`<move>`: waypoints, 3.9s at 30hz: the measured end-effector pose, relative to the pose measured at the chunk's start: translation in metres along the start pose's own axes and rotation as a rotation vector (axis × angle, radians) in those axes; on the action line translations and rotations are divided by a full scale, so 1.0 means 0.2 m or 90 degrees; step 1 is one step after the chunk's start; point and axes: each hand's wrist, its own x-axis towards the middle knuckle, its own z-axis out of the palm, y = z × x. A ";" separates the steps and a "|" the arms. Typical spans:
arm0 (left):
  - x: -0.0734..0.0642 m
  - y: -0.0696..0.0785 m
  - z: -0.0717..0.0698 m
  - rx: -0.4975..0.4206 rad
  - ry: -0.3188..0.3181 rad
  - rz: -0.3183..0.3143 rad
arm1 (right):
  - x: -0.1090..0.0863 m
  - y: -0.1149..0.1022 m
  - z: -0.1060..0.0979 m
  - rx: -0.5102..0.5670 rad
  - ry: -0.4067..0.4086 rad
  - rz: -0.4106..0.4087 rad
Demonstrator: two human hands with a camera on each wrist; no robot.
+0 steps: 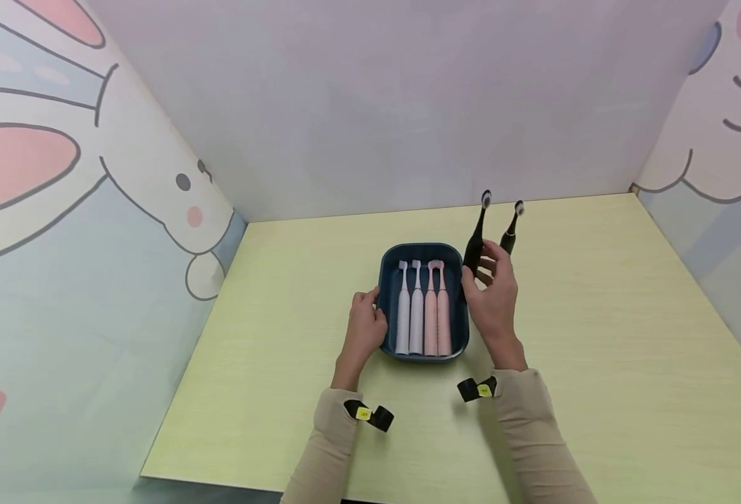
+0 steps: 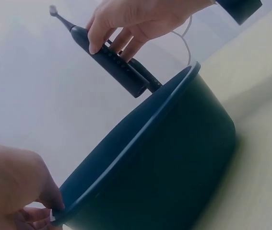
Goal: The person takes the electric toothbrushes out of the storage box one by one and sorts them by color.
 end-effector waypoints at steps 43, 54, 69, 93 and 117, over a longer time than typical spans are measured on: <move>0.01 0.00 0.01 0.003 -0.004 -0.014 | 0.18 0.41 -0.29 -0.012 0.102 0.062; 0.01 0.00 0.01 0.007 -0.002 -0.017 | 0.26 0.52 -0.29 -0.029 0.087 0.092; 0.00 0.00 0.01 0.008 -0.002 -0.017 | 0.28 0.56 -0.29 -0.063 0.063 0.100; 0.00 0.00 0.01 0.010 0.004 -0.014 | 0.26 0.59 -0.29 -0.115 0.035 0.102; 0.01 0.00 0.01 0.018 0.002 -0.020 | 0.13 0.30 -0.34 0.024 0.114 0.081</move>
